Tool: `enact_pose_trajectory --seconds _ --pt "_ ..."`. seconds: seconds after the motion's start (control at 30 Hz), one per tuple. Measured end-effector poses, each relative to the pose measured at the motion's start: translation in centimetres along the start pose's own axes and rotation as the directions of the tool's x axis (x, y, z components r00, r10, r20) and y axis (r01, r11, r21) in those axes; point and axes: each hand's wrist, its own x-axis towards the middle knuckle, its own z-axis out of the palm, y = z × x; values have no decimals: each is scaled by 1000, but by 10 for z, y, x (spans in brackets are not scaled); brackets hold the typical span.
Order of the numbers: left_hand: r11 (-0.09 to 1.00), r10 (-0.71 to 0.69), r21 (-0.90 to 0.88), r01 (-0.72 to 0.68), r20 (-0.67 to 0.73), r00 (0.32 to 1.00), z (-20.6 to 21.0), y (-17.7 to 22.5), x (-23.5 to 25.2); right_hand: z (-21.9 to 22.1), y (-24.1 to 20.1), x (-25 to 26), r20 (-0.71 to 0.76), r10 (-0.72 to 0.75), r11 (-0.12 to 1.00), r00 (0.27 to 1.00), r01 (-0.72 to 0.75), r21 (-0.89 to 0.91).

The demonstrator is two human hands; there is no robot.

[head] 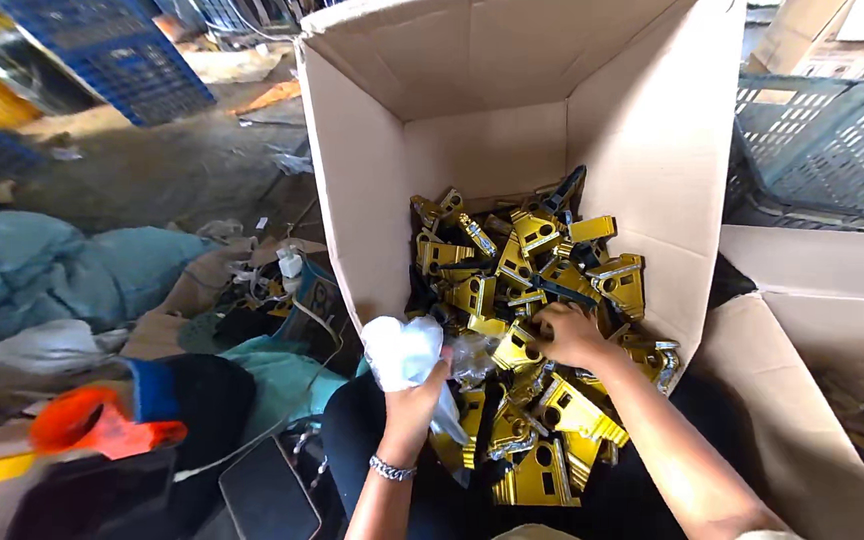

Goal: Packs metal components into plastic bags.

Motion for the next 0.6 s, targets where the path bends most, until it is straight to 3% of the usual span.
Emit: enact_pose_trajectory --seconds 0.07,0.17,0.23,0.3,0.37,0.43,0.47,0.5,0.53,0.6 --pt "999 -11 -31 10 -32 999 5 5 -1 20 2 22 109 80 971 991 -53 -233" --pt "999 17 -37 -20 -73 997 10 7 -5 42 9 26 63 118 972 991 -103 -210" --pt "998 61 -8 -62 -77 995 7 6 -5 37 8 9 -80 77 994 994 -83 -67" --pt "998 61 38 -59 -57 996 7 5 -2 35 12 -14 -367 -7 975 930 87 202" --pt "996 59 63 -57 -36 998 11 0 1 38 17 -29 -530 42 818 847 276 505" --pt "987 121 106 -120 -6 993 17 -10 6 30 15 -40 -458 218 501 862 304 811" --pt "977 166 135 -165 8 986 21 -13 9 22 13 -44 -416 260 377 871 305 875" --pt "966 202 161 -202 18 979 24 -14 11 12 13 -50 -393 240 345 888 300 889" --pt "958 223 178 -223 24 975 28 -13 12 5 14 -54 -399 184 418 898 296 859" --pt "955 227 190 -229 35 973 31 -10 10 -9 18 -60 -434 57 683 899 282 674"
